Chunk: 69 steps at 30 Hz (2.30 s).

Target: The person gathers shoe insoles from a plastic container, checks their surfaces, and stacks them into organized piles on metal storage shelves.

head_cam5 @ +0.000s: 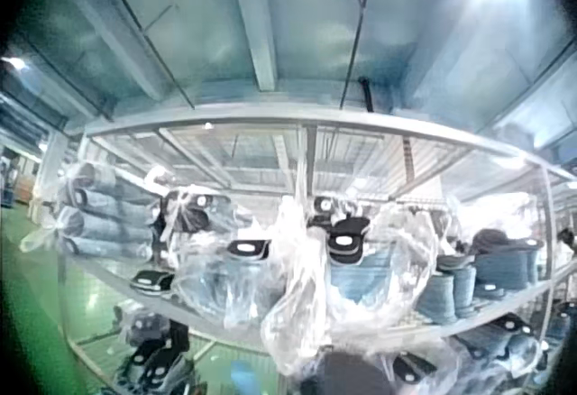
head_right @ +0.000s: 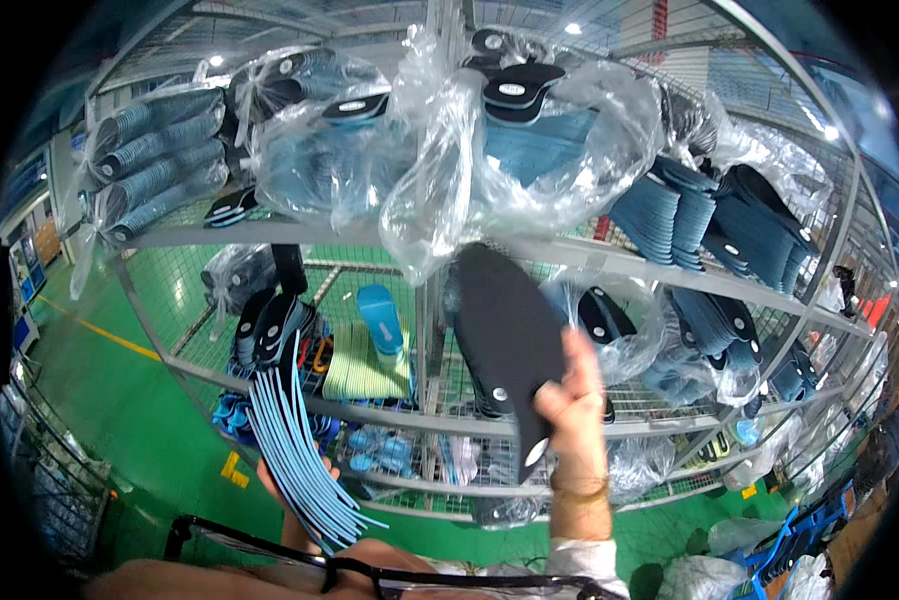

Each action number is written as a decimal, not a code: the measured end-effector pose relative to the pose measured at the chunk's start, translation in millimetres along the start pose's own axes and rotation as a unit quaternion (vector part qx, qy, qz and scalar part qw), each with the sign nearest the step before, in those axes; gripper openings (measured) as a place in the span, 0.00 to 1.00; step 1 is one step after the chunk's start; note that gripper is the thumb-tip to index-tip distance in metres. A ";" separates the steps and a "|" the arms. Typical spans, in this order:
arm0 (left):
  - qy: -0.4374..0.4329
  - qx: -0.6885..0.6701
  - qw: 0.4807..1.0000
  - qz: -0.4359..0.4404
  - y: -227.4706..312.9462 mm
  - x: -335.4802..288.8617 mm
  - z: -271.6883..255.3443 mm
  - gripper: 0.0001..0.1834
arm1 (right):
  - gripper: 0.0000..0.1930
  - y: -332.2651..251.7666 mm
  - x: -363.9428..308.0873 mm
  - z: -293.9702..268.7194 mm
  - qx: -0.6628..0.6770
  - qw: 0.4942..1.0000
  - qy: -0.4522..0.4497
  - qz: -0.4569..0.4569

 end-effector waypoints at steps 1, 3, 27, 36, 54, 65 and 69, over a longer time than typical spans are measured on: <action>0.042 -0.056 0.997 -0.020 -0.3 1.4 9.7 0.37 | 0.31 -21.5 25.4 -0.3 -0.016 0.999 0.037 -0.037; 0.121 0.061 0.991 -0.008 -1.4 -6.1 -38.8 0.36 | 0.27 -82.6 78.0 10.3 -0.037 0.988 0.092 -0.120; 0.334 0.013 0.937 -0.099 -22.5 4.4 28.4 0.22 | 0.21 -113.0 275.6 73.4 -0.311 0.885 0.050 -0.342; 0.214 0.116 0.962 -0.124 -54.2 37.1 80.4 0.21 | 0.13 -80.7 95.4 55.2 -0.505 0.720 -0.151 -0.450; 0.313 0.024 0.943 -0.111 -48.8 24.1 19.2 0.22 | 0.28 -58.5 273.3 98.7 -0.705 0.575 -0.204 -0.362; 0.498 0.052 0.862 -0.082 -32.7 21.9 23.2 0.22 | 0.16 -65.3 296.3 127.8 -0.747 0.575 -0.177 -0.284; 0.460 0.231 0.857 -0.033 -18.7 17.0 47.0 0.22 | 0.23 -59.6 290.9 117.5 -0.681 0.647 -0.265 -0.216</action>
Point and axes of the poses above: each hand's wrist, its own x-axis towards the middle knuckle, its own z-axis out of the palm, y = z × x, the point moved 5 cm from there along x, towards the middle knuckle, and after that the axes turned 4 degrees about y, right-handed, at the moved point
